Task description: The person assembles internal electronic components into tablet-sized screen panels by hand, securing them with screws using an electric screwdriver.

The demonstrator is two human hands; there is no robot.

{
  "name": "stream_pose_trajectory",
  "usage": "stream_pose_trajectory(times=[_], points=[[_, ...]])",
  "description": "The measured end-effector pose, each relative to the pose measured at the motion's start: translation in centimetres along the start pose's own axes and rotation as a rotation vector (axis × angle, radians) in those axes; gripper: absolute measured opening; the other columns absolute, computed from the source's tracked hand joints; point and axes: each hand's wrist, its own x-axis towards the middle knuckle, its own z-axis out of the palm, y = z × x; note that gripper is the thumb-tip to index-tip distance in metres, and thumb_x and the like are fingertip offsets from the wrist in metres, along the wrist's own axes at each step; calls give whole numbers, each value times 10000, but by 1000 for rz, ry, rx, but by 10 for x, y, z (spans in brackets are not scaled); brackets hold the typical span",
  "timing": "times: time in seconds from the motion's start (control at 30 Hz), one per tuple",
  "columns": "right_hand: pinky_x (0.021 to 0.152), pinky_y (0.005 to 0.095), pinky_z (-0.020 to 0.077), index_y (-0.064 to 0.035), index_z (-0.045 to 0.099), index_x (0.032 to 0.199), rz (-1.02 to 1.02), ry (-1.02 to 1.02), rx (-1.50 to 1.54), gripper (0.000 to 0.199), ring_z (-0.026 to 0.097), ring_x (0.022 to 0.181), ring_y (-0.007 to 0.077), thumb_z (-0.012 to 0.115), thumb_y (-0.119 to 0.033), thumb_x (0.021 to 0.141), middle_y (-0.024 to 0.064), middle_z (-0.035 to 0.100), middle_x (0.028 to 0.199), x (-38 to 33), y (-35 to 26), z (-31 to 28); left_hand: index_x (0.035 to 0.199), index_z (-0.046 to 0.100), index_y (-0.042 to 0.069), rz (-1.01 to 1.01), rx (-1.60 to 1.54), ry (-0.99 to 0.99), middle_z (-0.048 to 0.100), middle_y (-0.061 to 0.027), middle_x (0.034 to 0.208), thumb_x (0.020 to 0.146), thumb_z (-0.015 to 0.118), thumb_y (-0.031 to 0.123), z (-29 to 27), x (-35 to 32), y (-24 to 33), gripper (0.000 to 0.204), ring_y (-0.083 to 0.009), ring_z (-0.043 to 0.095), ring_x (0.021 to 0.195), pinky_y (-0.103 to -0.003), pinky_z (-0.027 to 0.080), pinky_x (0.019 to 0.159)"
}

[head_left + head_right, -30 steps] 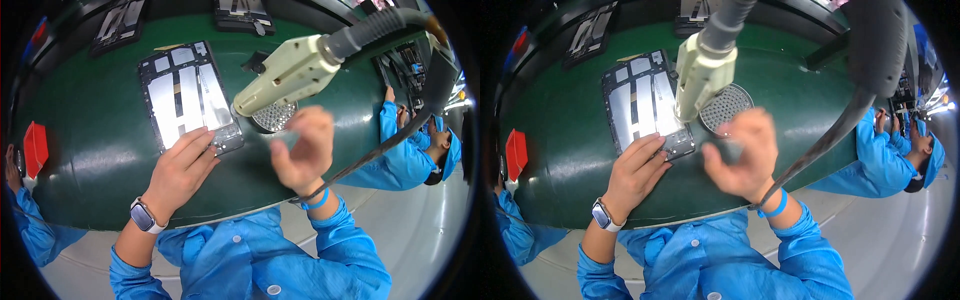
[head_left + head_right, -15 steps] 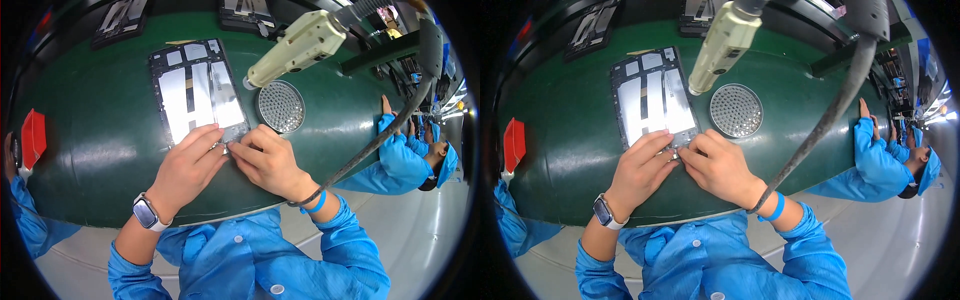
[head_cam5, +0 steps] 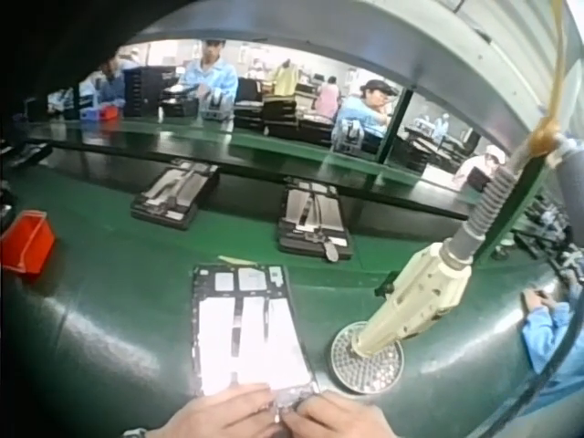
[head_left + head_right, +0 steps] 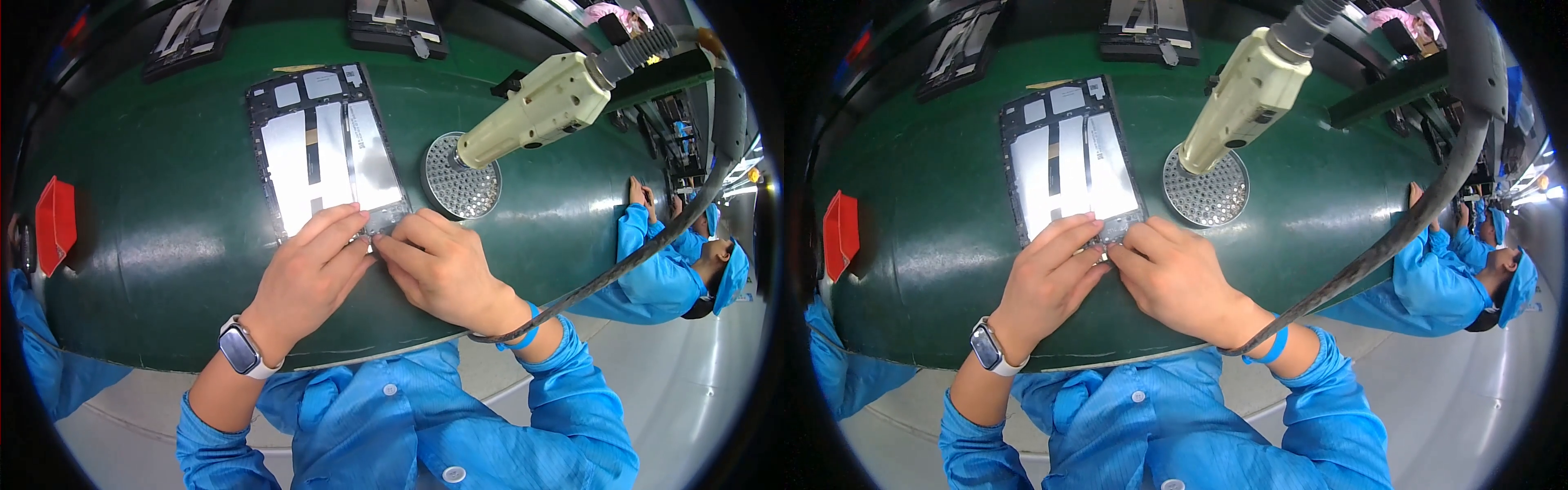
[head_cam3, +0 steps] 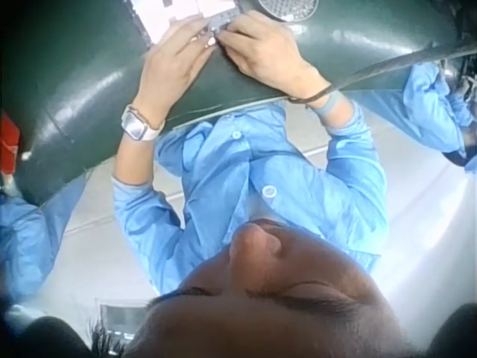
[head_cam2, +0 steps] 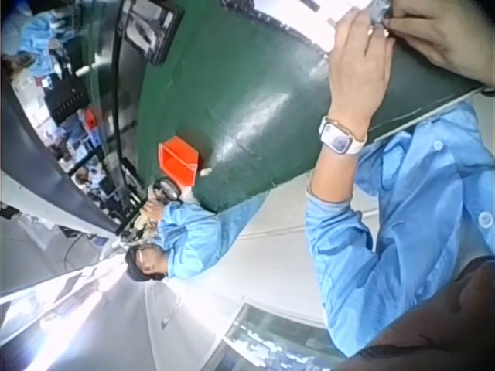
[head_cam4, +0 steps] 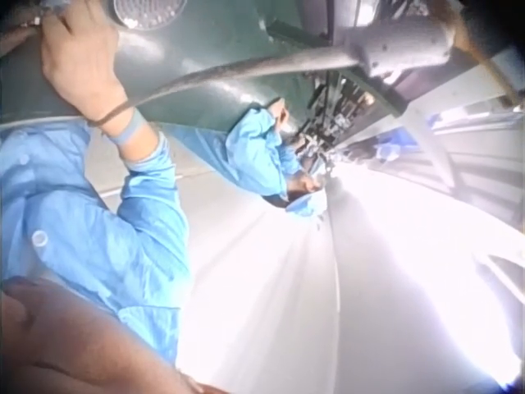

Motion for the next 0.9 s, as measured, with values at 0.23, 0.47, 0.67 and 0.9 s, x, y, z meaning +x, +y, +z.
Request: stream_pose_trajectory(times=[0.23,0.47,0.67,0.9], points=[[650,359,516,-9,738,1061,-52,22,107,355,610,770,247,784,29,712,76,613,888,-11,12,6,981,707,-23,-12,3,-22,665,-136,1192,798,784,49,0,-2,0,211,-315,632,1204,-389,564,946],[666,362,499,24,730,1082,-69,52,146,372,583,765,256,780,55,715,90,596,888,-10,12,8,955,706,-31,8,1,13,685,-154,1203,740,830,28,0,-1,0,255,-348,656,1165,-420,575,937],[686,377,512,17,710,1069,-56,28,138,339,587,795,286,768,28,736,102,583,908,-9,11,9,949,708,-34,0,-6,11,685,-153,1202,741,828,29,-1,-2,0,248,-342,656,1167,-415,577,933],[679,374,512,25,710,1065,-53,32,135,330,588,793,283,769,26,740,103,581,898,-9,9,9,950,707,-34,7,-13,8,683,-155,1196,740,827,30,-2,-3,0,250,-342,656,1168,-415,578,931]])
